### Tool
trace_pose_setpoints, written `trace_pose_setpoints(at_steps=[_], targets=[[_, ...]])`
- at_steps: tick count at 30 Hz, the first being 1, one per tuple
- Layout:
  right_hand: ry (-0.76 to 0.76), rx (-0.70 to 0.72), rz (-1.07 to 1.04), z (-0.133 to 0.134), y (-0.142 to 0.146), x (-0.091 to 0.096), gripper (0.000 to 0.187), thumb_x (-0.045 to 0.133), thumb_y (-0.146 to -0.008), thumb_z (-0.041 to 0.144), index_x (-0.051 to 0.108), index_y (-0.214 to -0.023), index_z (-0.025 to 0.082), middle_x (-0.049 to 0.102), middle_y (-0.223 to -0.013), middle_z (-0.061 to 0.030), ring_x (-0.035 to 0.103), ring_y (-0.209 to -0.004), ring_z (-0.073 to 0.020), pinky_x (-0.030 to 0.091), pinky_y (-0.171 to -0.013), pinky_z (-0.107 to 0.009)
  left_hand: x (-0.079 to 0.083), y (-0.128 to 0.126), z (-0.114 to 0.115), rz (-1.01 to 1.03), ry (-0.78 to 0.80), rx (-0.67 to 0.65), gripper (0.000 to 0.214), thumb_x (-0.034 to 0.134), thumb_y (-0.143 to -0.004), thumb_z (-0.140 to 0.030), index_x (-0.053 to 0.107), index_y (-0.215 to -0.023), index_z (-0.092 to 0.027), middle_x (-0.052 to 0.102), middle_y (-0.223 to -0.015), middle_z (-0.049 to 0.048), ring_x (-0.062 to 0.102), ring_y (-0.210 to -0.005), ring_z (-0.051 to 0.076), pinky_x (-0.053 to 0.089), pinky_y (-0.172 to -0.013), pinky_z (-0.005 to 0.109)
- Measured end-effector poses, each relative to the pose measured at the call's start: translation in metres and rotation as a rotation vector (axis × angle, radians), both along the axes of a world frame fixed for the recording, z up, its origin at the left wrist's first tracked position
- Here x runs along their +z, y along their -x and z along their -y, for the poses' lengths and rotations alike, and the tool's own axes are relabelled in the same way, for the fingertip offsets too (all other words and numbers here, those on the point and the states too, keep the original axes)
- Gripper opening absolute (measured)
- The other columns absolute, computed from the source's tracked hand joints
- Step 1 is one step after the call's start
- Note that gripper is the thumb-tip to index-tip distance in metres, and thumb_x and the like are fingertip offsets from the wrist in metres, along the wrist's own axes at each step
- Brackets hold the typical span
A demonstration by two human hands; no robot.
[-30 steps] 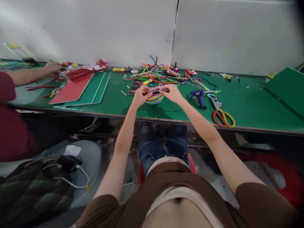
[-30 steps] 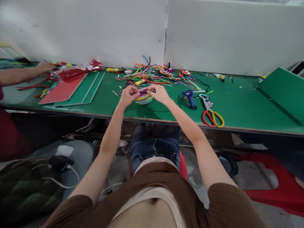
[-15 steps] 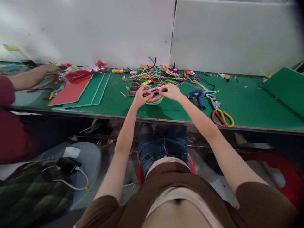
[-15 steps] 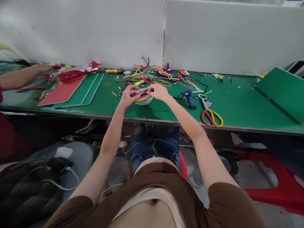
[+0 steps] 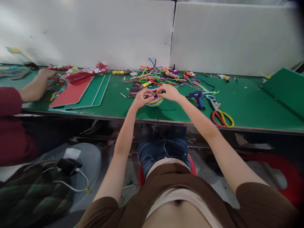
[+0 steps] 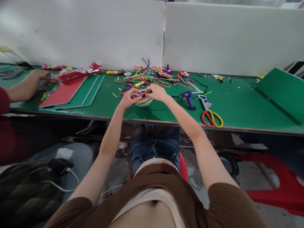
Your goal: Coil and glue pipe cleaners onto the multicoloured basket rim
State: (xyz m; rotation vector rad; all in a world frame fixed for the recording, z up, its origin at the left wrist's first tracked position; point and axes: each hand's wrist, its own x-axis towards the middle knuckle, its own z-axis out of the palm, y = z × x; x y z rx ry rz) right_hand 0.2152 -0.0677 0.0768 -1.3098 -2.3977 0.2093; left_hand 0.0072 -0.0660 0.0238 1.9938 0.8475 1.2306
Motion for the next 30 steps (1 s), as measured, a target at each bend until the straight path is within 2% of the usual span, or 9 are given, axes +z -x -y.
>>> trace_pose_setpoints(at_steps=[6, 10, 16, 22, 26, 28, 30], targets=[[0.016, -0.014, -0.043, 0.002, -0.001, 0.002, 0.023, 0.062, -0.077, 0.030, 0.074, -0.094, 0.020, 0.070, -0.096, -0.0037, 0.059, -0.087, -0.0174, 0.043, -0.077, -0.029, 0.006, -0.004, 0.000, -0.038, 0.064, 0.014, 0.030, 0.071, -0.067, -0.034, 0.057, -0.088, -0.017, 0.068, -0.086, 0.0022, 0.066, -0.074, 0.014, 0.054, -0.068, 0.027], [0.018, -0.003, -0.044, 0.003, -0.001, 0.004, 0.022, 0.062, -0.077, 0.028, 0.074, -0.094, 0.019, 0.071, -0.097, -0.0041, 0.059, -0.086, -0.0173, 0.042, -0.076, -0.028, 0.010, -0.004, 0.000, -0.067, 0.073, 0.016, 0.027, 0.071, -0.066, -0.030, 0.058, -0.086, -0.017, 0.066, -0.071, -0.0018, 0.065, -0.068, 0.014, 0.051, -0.062, 0.024], [0.033, 0.002, -0.022, 0.002, 0.000, 0.005, 0.023, 0.061, -0.077, 0.027, 0.075, -0.093, 0.020, 0.072, -0.095, -0.0030, 0.060, -0.085, -0.0161, 0.041, -0.073, -0.027, 0.010, -0.005, -0.002, -0.053, 0.086, 0.006, 0.025, 0.071, -0.063, -0.027, 0.057, -0.080, -0.017, 0.064, -0.063, -0.0032, 0.062, -0.063, 0.013, 0.047, -0.059, 0.023], [0.057, -0.004, -0.055, 0.002, -0.003, 0.006, 0.026, 0.063, -0.075, 0.029, 0.072, -0.097, 0.019, 0.071, -0.097, -0.0042, 0.060, -0.086, -0.0164, 0.041, -0.073, -0.027, 0.007, -0.004, -0.010, -0.096, 0.034, -0.026, 0.022, 0.070, -0.067, -0.026, 0.061, -0.085, -0.018, 0.059, -0.061, -0.0036, 0.056, -0.058, 0.011, 0.044, -0.057, 0.024], [0.053, 0.064, -0.115, -0.001, -0.010, 0.012, 0.036, 0.067, -0.073, 0.031, 0.067, -0.105, 0.016, 0.069, -0.093, -0.0052, 0.060, -0.081, -0.0167, 0.042, -0.073, -0.028, 0.009, -0.002, -0.012, -0.119, -0.002, 0.006, 0.017, 0.066, -0.071, -0.028, 0.067, -0.083, -0.016, 0.057, -0.059, -0.0029, 0.050, -0.055, 0.010, 0.041, -0.056, 0.024], [0.025, 0.122, -0.148, -0.004, -0.013, 0.017, 0.034, 0.066, -0.074, 0.028, 0.066, -0.105, 0.014, 0.069, -0.090, -0.0053, 0.060, -0.078, -0.0167, 0.043, -0.074, -0.030, 0.012, -0.003, -0.011, -0.126, 0.003, 0.001, 0.016, 0.066, -0.070, -0.027, 0.069, -0.080, -0.015, 0.059, -0.061, -0.0017, 0.051, -0.057, 0.010, 0.042, -0.057, 0.025], [-0.059, 0.131, -0.151, -0.003, -0.014, 0.022, 0.026, 0.061, -0.079, 0.027, 0.066, -0.102, 0.015, 0.069, -0.091, -0.0065, 0.061, -0.084, -0.0190, 0.044, -0.082, -0.033, 0.015, -0.007, -0.009, -0.132, 0.018, -0.024, 0.017, 0.068, -0.069, -0.028, 0.070, -0.080, -0.015, 0.062, -0.063, -0.0010, 0.052, -0.058, 0.011, 0.043, -0.058, 0.025]])
